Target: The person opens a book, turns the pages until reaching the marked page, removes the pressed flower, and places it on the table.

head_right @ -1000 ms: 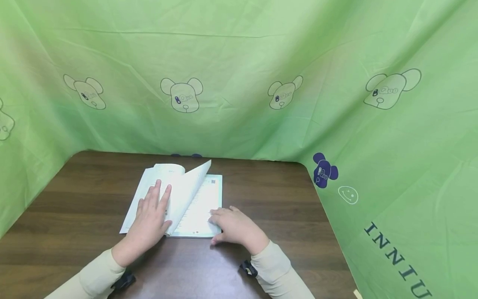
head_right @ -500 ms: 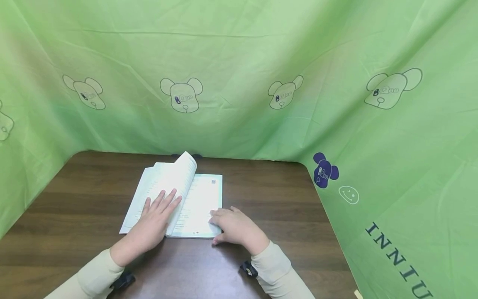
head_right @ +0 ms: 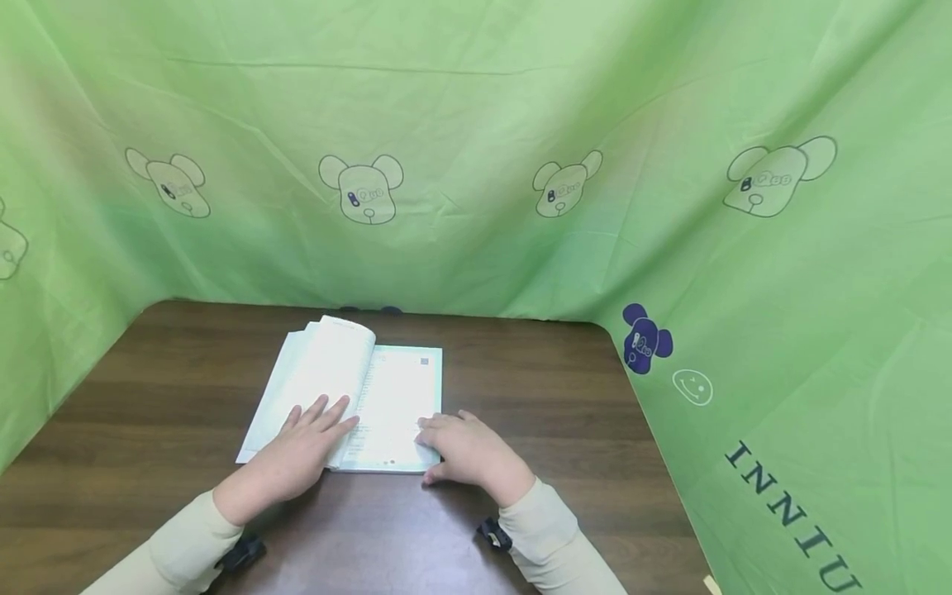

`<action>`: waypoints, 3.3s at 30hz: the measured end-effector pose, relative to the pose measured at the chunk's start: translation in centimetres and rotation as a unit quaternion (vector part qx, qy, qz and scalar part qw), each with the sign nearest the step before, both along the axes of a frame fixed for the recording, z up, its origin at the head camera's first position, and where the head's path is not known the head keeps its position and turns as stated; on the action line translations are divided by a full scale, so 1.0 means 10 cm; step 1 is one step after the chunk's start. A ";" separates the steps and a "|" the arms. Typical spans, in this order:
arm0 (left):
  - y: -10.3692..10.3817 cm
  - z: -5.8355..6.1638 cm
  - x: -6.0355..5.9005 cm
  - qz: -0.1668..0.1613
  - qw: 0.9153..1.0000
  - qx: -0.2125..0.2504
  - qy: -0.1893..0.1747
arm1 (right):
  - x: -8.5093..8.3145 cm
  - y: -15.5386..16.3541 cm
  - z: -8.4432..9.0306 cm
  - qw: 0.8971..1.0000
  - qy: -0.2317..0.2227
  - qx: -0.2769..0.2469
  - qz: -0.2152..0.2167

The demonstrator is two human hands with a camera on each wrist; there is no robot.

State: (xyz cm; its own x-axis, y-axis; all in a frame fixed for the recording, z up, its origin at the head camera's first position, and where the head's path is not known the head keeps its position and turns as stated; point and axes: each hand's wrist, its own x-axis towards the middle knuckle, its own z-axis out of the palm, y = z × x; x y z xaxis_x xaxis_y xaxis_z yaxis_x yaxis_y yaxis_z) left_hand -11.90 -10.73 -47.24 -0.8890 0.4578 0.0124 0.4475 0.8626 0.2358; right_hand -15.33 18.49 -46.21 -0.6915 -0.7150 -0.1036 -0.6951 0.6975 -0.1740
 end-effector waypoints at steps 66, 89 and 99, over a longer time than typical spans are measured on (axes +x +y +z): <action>0.13 -0.09 -0.01 0.114 0.993 0.037 -0.008 | -0.06 -0.05 0.04 0.946 0.290 -0.139 0.033; 0.07 -0.08 -0.05 0.149 0.979 0.105 0.096 | -0.01 0.01 -0.01 0.999 0.040 -0.006 0.019; 0.04 -0.08 -0.11 0.151 0.974 0.094 0.141 | -0.02 0.02 -0.02 1.000 0.006 0.010 0.013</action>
